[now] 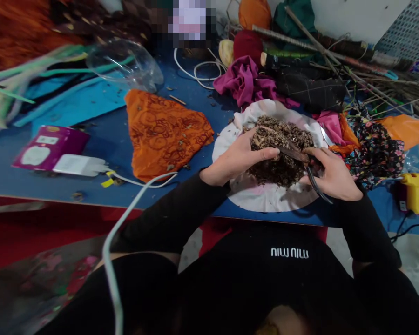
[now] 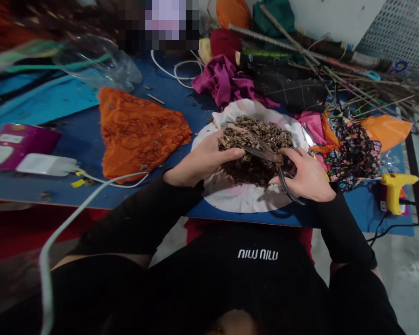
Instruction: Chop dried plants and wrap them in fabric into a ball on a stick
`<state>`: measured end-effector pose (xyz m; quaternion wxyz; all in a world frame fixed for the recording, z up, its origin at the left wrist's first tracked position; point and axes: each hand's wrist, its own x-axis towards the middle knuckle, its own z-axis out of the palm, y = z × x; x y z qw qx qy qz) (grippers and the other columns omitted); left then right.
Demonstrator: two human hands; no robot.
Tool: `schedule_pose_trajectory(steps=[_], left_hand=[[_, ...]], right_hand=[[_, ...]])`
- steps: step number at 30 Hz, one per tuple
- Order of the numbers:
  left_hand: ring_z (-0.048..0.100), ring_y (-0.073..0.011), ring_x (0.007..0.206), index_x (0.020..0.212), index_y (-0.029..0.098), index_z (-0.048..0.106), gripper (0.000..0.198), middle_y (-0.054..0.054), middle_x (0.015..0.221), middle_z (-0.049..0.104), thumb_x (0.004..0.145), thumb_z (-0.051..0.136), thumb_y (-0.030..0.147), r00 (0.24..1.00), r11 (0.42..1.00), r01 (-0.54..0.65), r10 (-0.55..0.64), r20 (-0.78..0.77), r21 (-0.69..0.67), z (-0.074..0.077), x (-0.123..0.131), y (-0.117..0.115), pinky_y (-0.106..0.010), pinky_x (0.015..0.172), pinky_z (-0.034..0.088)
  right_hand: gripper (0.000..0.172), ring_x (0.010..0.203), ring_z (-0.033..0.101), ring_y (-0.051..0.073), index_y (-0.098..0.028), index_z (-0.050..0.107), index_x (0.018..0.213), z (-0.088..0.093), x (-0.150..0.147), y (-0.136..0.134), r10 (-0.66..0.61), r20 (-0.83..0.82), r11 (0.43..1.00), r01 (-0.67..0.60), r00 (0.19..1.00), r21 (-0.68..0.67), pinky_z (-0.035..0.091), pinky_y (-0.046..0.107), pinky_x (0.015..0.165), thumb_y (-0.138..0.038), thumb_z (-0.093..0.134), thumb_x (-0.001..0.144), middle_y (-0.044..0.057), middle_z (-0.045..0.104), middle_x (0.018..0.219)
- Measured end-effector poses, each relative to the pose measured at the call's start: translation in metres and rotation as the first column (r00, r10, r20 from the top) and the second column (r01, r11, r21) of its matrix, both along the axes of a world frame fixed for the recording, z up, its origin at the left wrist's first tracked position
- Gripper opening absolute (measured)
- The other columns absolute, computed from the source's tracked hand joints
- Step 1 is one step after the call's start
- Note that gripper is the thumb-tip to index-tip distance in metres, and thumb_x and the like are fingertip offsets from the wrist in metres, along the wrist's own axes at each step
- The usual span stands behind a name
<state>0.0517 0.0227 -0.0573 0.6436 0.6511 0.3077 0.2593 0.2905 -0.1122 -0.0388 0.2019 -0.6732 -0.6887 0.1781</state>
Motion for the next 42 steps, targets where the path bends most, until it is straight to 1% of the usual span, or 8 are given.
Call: schedule_pose_trajectory(steps=[7,13,18,21,27,32,37,42], left_hand=[[0.069,-0.0371,0.125,0.131,0.014,0.068,0.079,-0.016,0.127,0.077,0.072,0.088,0.062,0.998,0.996,0.067,-0.067,-0.001,-0.066,0.005,-0.002,-0.001,-0.047,0.108,0.056],[0.073,-0.0334,0.113,0.115,0.012,0.072,0.055,-0.013,0.114,0.080,0.077,0.084,0.049,0.999,0.999,0.044,-0.045,-0.017,-0.016,0.000,0.005,-0.007,-0.044,0.101,0.058],[0.075,-0.0297,0.104,0.106,0.014,0.072,0.041,-0.009,0.107,0.081,0.080,0.079,0.045,0.997,0.999,0.049,-0.049,-0.051,0.005,-0.005,0.007,-0.011,-0.040,0.092,0.061],[0.075,-0.0298,0.105,0.106,0.015,0.072,0.043,-0.010,0.108,0.081,0.080,0.080,0.047,0.998,0.999,0.053,-0.053,-0.035,-0.009,-0.005,0.005,-0.010,-0.040,0.092,0.061],[0.075,-0.0302,0.105,0.109,0.015,0.072,0.046,-0.010,0.107,0.081,0.080,0.081,0.050,0.997,0.997,0.070,-0.071,-0.044,-0.023,-0.002,0.004,-0.009,-0.039,0.090,0.062],[0.074,-0.0291,0.105,0.104,0.014,0.074,0.036,-0.009,0.110,0.081,0.084,0.074,0.044,0.981,0.982,0.179,-0.174,-0.087,0.059,0.001,0.005,-0.009,-0.041,0.096,0.060],[0.074,-0.0293,0.105,0.106,0.014,0.074,0.038,-0.010,0.111,0.081,0.084,0.073,0.045,0.970,0.980,0.193,-0.183,-0.158,0.047,0.008,0.005,-0.010,-0.042,0.097,0.060],[0.074,-0.0291,0.108,0.113,0.013,0.074,0.040,-0.009,0.116,0.080,0.084,0.072,0.041,0.969,0.978,0.206,-0.201,-0.146,0.025,0.013,0.004,-0.011,-0.040,0.097,0.061]], right_hand=[[0.073,0.099,0.069,0.031,-0.019,0.067,0.134,-0.001,0.001,-0.002,0.019,-0.012,1.000,-0.019,1.000,-0.024,0.054,0.041,0.084,-0.073,0.068,0.085,0.012,0.072,0.111],[0.072,0.103,0.070,0.033,-0.019,0.063,0.139,-0.004,-0.006,-0.001,0.044,0.031,0.998,-0.043,0.999,-0.040,0.054,0.040,0.083,-0.067,0.068,0.086,0.015,0.071,0.122],[0.050,0.100,0.072,0.032,-0.017,0.065,0.134,-0.004,-0.015,-0.002,0.030,0.119,0.995,-0.019,0.992,-0.097,0.054,0.038,0.080,-0.035,0.066,0.087,0.014,0.074,0.116],[0.052,0.101,0.073,0.032,-0.016,0.066,0.134,-0.005,-0.016,-0.004,0.025,0.175,0.995,-0.008,0.984,-0.103,0.054,0.038,0.080,-0.021,0.060,0.083,0.014,0.076,0.115],[0.049,0.102,0.073,0.031,-0.015,0.066,0.135,-0.007,-0.016,-0.004,0.035,0.201,0.996,-0.017,0.979,-0.090,0.054,0.039,0.084,-0.023,0.054,0.089,0.014,0.078,0.114],[0.051,0.100,0.072,0.033,-0.014,0.063,0.138,-0.006,-0.024,-0.003,-0.010,0.229,0.998,0.023,0.973,-0.052,0.054,0.039,0.079,-0.038,0.054,0.094,0.017,0.074,0.121],[0.045,0.101,0.072,0.031,-0.015,0.067,0.132,-0.011,-0.020,-0.007,0.017,0.201,0.999,-0.006,0.979,-0.053,0.056,0.040,0.083,-0.029,0.053,0.092,0.015,0.077,0.113],[0.042,0.100,0.074,0.031,-0.014,0.069,0.129,-0.014,-0.017,-0.009,0.021,0.194,0.999,-0.013,0.981,-0.042,0.057,0.040,0.086,-0.027,0.052,0.093,0.015,0.078,0.111]])
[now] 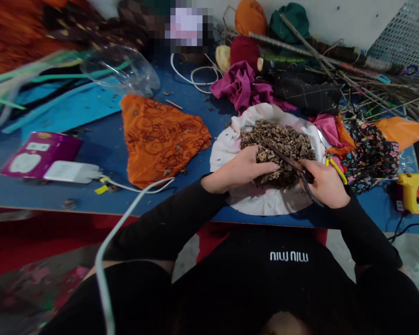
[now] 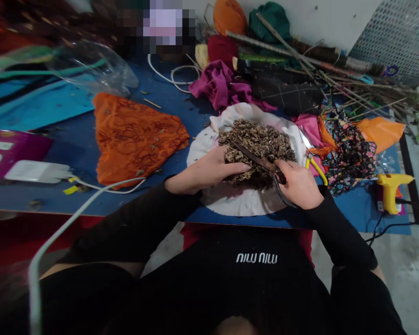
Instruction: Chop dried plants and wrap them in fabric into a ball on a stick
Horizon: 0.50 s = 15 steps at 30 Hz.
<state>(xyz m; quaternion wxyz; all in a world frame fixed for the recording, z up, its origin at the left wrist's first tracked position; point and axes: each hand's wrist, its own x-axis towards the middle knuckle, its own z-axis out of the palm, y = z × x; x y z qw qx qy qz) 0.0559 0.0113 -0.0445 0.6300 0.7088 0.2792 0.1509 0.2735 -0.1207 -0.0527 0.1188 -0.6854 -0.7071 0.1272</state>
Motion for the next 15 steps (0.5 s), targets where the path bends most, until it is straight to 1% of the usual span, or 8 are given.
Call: schedule_pose_trajectory(steps=[4,6,9,11,12,13,15], left_hand=[[0.074,-0.0289,0.108,0.111,0.013,0.074,0.039,-0.009,0.114,0.080,0.084,0.073,0.040,1.000,1.000,0.000,0.000,-0.006,0.005,0.001,0.000,0.000,-0.041,0.098,0.061],[0.074,-0.0293,0.106,0.111,0.013,0.073,0.041,-0.010,0.113,0.080,0.083,0.074,0.042,1.000,1.000,-0.025,0.025,0.003,-0.017,-0.001,0.000,0.000,-0.043,0.098,0.061],[0.074,-0.0309,0.111,0.113,0.013,0.071,0.048,-0.013,0.115,0.079,0.080,0.079,0.046,0.988,0.988,-0.133,0.138,0.065,-0.075,-0.004,0.000,0.001,-0.045,0.102,0.059],[0.073,-0.0320,0.115,0.116,0.012,0.069,0.054,-0.014,0.118,0.079,0.077,0.082,0.049,0.969,0.973,-0.200,0.214,0.124,-0.117,-0.005,0.001,0.001,-0.046,0.104,0.059],[0.072,-0.0324,0.116,0.117,0.012,0.069,0.057,-0.014,0.119,0.078,0.077,0.083,0.050,0.962,0.967,-0.215,0.234,0.143,-0.134,-0.005,0.002,0.001,-0.046,0.105,0.058],[0.072,-0.0326,0.118,0.119,0.012,0.069,0.059,-0.015,0.120,0.078,0.076,0.083,0.050,0.959,0.965,-0.217,0.238,0.153,-0.146,-0.005,0.002,0.001,-0.047,0.106,0.058],[0.070,-0.0329,0.122,0.123,0.012,0.068,0.060,-0.014,0.125,0.077,0.076,0.084,0.046,0.965,0.972,-0.187,0.209,0.160,-0.144,-0.004,0.002,0.000,-0.047,0.111,0.055]], right_hand=[[0.043,0.102,0.075,0.031,-0.014,0.069,0.131,-0.001,0.000,0.001,-0.011,-0.019,0.999,0.011,1.000,0.032,0.058,0.040,0.087,-0.029,0.053,0.094,0.015,0.078,0.112],[0.043,0.101,0.074,0.031,-0.016,0.068,0.132,0.000,0.000,0.001,-0.035,-0.052,0.997,0.039,0.998,0.074,0.058,0.040,0.087,-0.035,0.056,0.095,0.014,0.078,0.113],[0.051,0.098,0.072,0.030,-0.018,0.064,0.136,0.005,0.003,0.001,-0.051,-0.096,0.990,0.063,0.994,0.126,0.058,0.041,0.084,-0.050,0.059,0.095,0.013,0.074,0.116],[0.059,0.099,0.071,0.031,-0.019,0.062,0.138,0.008,0.006,0.001,-0.041,-0.087,0.990,0.053,0.995,0.132,0.057,0.042,0.083,-0.059,0.059,0.095,0.014,0.071,0.117],[0.061,0.100,0.071,0.032,-0.019,0.061,0.138,0.009,0.006,0.001,-0.036,-0.074,0.991,0.045,0.997,0.125,0.057,0.043,0.083,-0.061,0.058,0.094,0.015,0.070,0.118],[0.062,0.100,0.070,0.032,-0.019,0.061,0.138,0.010,0.007,0.001,-0.033,-0.061,0.993,0.040,0.998,0.114,0.057,0.043,0.083,-0.063,0.057,0.094,0.015,0.069,0.118],[0.063,0.100,0.070,0.032,-0.019,0.060,0.139,0.010,0.006,0.001,-0.027,-0.046,0.996,0.031,0.999,0.090,0.057,0.043,0.082,-0.064,0.056,0.095,0.015,0.069,0.118]])
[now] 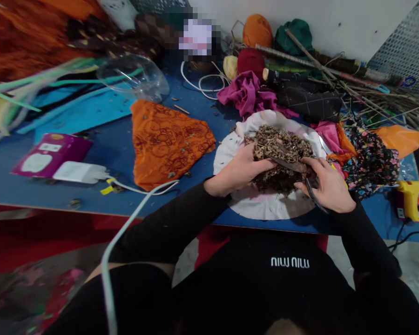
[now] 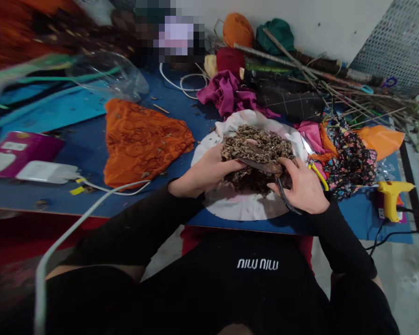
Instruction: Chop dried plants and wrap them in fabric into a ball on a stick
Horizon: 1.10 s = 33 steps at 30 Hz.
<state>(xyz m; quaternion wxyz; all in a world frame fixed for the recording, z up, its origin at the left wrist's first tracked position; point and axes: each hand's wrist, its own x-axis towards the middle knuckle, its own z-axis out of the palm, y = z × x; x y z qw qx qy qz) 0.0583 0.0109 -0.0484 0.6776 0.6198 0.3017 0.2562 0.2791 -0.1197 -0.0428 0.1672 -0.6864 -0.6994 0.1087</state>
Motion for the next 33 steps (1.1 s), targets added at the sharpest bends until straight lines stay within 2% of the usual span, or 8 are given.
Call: schedule_pose_trajectory(steps=[5,10,14,19,23,29,33], left_hand=[[0.062,-0.0332,0.138,0.138,0.014,0.064,0.066,-0.012,0.142,0.071,0.078,0.080,0.037,0.995,0.995,0.072,-0.068,-0.068,0.065,0.003,-0.001,-0.002,-0.044,0.120,0.048],[0.061,-0.0334,0.139,0.147,0.015,0.059,0.073,-0.011,0.144,0.069,0.079,0.076,0.034,0.988,0.990,0.090,-0.076,-0.131,0.106,0.002,-0.001,-0.002,-0.043,0.117,0.051],[0.065,-0.0341,0.134,0.137,0.013,0.065,0.063,-0.013,0.137,0.073,0.079,0.077,0.038,0.990,0.991,0.097,-0.087,-0.110,0.091,0.003,-0.001,-0.002,-0.043,0.114,0.053],[0.073,-0.0338,0.114,0.115,0.012,0.073,0.045,-0.012,0.118,0.080,0.078,0.076,0.038,0.988,0.990,0.069,-0.050,-0.147,0.124,0.002,-0.003,0.000,-0.045,0.104,0.059],[0.074,-0.0304,0.109,0.107,0.014,0.075,0.034,-0.008,0.111,0.081,0.079,0.072,0.033,0.978,0.975,0.156,-0.131,-0.164,0.155,0.001,-0.001,-0.001,-0.042,0.101,0.060],[0.074,-0.0296,0.110,0.109,0.013,0.075,0.035,-0.008,0.111,0.081,0.080,0.070,0.032,0.975,0.970,0.193,-0.173,-0.143,0.146,0.004,-0.001,-0.002,-0.041,0.102,0.059],[0.074,-0.0305,0.112,0.110,0.013,0.075,0.038,-0.008,0.112,0.081,0.080,0.071,0.034,0.974,0.967,0.198,-0.175,-0.146,0.158,0.004,-0.002,0.000,-0.042,0.102,0.059]], right_hand=[[0.058,0.098,0.070,0.032,-0.020,0.061,0.139,-0.002,-0.008,0.001,0.020,0.050,0.999,-0.018,0.999,-0.043,0.055,0.040,0.079,-0.057,0.058,0.095,0.014,0.070,0.116],[0.047,0.091,0.071,0.030,-0.017,0.066,0.135,0.000,-0.009,0.000,0.028,0.175,0.991,-0.004,0.984,-0.137,0.051,0.036,0.073,-0.035,0.057,0.092,0.014,0.074,0.109],[0.047,0.093,0.073,0.032,-0.015,0.068,0.132,-0.001,-0.005,-0.001,0.038,0.172,0.989,-0.013,0.984,-0.147,0.051,0.037,0.074,-0.029,0.056,0.089,0.015,0.077,0.107],[0.047,0.097,0.073,0.031,-0.017,0.067,0.133,-0.004,-0.010,0.001,0.020,0.117,0.996,-0.010,0.993,-0.090,0.053,0.038,0.078,-0.039,0.054,0.095,0.014,0.077,0.111],[0.054,0.097,0.071,0.033,-0.015,0.062,0.141,-0.005,-0.019,0.003,-0.006,0.132,0.998,0.014,0.991,-0.061,0.055,0.040,0.078,-0.046,0.053,0.096,0.016,0.073,0.117],[0.050,0.102,0.072,0.033,-0.014,0.064,0.138,-0.009,-0.014,-0.001,0.041,0.121,0.993,-0.028,0.992,-0.111,0.056,0.041,0.084,-0.031,0.054,0.092,0.017,0.075,0.115],[0.049,0.101,0.073,0.033,-0.014,0.065,0.137,-0.008,-0.011,-0.001,0.050,0.125,0.991,-0.034,0.991,-0.129,0.056,0.040,0.083,-0.032,0.053,0.093,0.016,0.077,0.114]])
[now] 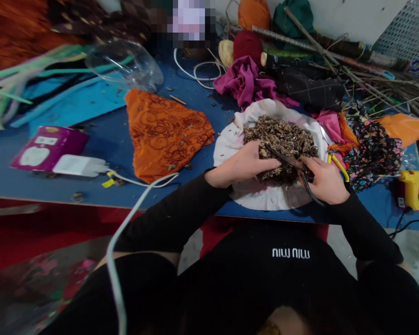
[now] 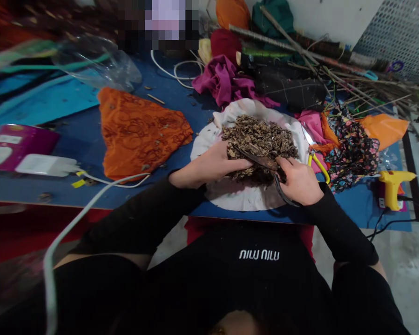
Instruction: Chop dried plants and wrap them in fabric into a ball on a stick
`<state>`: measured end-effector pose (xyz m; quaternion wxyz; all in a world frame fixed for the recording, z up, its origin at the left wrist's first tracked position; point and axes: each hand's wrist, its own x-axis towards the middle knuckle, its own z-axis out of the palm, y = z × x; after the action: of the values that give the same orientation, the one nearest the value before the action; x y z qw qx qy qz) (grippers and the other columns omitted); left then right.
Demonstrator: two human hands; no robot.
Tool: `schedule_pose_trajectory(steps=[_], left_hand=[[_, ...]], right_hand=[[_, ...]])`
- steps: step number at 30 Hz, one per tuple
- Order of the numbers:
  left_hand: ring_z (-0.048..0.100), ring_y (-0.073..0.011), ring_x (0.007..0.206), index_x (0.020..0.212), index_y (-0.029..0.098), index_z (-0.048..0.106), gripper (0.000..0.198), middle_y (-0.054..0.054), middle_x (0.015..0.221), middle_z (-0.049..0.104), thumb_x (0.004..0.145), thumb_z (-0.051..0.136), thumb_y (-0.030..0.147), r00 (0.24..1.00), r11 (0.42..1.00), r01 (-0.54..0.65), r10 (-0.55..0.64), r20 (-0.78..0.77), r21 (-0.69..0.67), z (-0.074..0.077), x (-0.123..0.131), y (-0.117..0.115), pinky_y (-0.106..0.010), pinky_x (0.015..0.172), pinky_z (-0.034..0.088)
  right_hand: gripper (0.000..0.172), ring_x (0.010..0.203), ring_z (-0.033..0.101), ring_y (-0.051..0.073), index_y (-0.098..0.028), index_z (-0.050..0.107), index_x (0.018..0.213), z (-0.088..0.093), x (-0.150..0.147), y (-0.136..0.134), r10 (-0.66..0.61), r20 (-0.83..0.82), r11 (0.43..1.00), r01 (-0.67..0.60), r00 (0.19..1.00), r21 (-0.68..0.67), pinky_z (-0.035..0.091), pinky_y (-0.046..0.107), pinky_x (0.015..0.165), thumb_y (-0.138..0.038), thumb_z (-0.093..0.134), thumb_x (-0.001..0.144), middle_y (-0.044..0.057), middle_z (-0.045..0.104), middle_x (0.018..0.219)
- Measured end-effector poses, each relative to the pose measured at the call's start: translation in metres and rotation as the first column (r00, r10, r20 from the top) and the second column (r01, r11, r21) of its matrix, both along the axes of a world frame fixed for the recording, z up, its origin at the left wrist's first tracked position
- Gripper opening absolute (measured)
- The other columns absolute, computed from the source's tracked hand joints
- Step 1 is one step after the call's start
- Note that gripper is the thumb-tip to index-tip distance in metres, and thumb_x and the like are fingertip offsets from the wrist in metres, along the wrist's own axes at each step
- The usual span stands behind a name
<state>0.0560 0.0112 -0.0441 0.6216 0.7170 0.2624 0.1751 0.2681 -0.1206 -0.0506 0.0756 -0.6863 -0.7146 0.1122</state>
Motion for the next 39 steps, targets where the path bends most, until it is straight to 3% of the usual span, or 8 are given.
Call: schedule_pose_trajectory(steps=[6,12,16,21,25,31,39], left_hand=[[0.074,-0.0295,0.106,0.108,0.014,0.076,0.036,-0.008,0.107,0.082,0.079,0.071,0.035,0.998,0.998,0.046,-0.048,-0.032,-0.043,-0.003,0.001,-0.002,-0.042,0.098,0.061],[0.073,-0.0293,0.109,0.106,0.013,0.075,0.036,-0.007,0.107,0.080,0.079,0.068,0.035,0.996,0.996,0.077,-0.075,-0.056,0.049,-0.007,0.002,-0.001,-0.042,0.101,0.060],[0.072,-0.0291,0.107,0.104,0.012,0.075,0.037,-0.007,0.102,0.080,0.080,0.066,0.038,0.991,0.992,0.078,-0.067,-0.116,0.094,-0.007,0.000,0.002,-0.042,0.100,0.060],[0.070,-0.0273,0.112,0.109,0.016,0.076,0.038,-0.006,0.110,0.080,0.079,0.066,0.037,0.985,0.988,0.092,-0.072,-0.155,0.126,-0.004,0.001,0.000,-0.038,0.103,0.058],[0.072,-0.0276,0.097,0.099,0.014,0.076,0.034,-0.006,0.095,0.079,0.078,0.066,0.039,0.955,0.985,0.114,-0.074,-0.288,0.126,-0.001,0.001,-0.001,-0.036,0.087,0.061],[0.071,-0.0222,0.081,0.106,0.012,0.073,0.040,-0.007,0.095,0.079,0.078,0.065,0.039,0.981,0.995,0.075,-0.063,-0.185,0.059,0.000,0.001,0.000,-0.033,0.075,0.058],[0.072,-0.0252,0.092,0.108,0.012,0.071,0.040,-0.008,0.102,0.079,0.078,0.068,0.039,0.993,0.997,0.000,0.009,-0.118,0.073,-0.001,-0.001,0.002,-0.036,0.084,0.058]], right_hand=[[0.055,0.100,0.071,0.034,-0.013,0.062,0.140,0.007,-0.011,0.005,-0.002,0.031,1.000,0.001,1.000,0.008,0.054,0.039,0.076,-0.046,0.052,0.097,0.017,0.073,0.117],[0.046,0.098,0.072,0.032,-0.013,0.065,0.134,0.002,-0.005,0.002,0.025,0.019,1.000,-0.024,1.000,-0.019,0.054,0.038,0.082,-0.029,0.053,0.093,0.016,0.076,0.111],[0.043,0.100,0.073,0.030,-0.013,0.066,0.132,0.001,-0.005,0.003,0.022,-0.003,0.999,-0.022,1.000,-0.039,0.054,0.037,0.084,-0.031,0.052,0.096,0.016,0.077,0.113],[0.051,0.102,0.073,0.032,-0.014,0.061,0.141,0.005,-0.014,0.007,-0.008,0.054,1.000,0.007,0.998,0.009,0.054,0.037,0.077,-0.037,0.056,0.095,0.016,0.074,0.121],[0.046,0.100,0.074,0.031,-0.014,0.065,0.136,0.003,-0.013,0.005,0.005,0.016,1.000,-0.005,1.000,-0.030,0.054,0.037,0.081,-0.028,0.054,0.093,0.016,0.076,0.116],[0.040,0.092,0.076,0.029,-0.013,0.071,0.125,-0.002,-0.002,0.002,-0.013,-0.153,1.000,0.016,0.988,0.021,0.055,0.035,0.079,-0.030,0.054,0.093,0.014,0.080,0.102],[0.034,0.085,0.076,0.026,-0.015,0.074,0.116,-0.002,0.004,0.001,-0.008,-0.196,0.996,0.025,0.981,0.086,0.055,0.033,0.074,-0.029,0.055,0.091,0.012,0.081,0.096]])
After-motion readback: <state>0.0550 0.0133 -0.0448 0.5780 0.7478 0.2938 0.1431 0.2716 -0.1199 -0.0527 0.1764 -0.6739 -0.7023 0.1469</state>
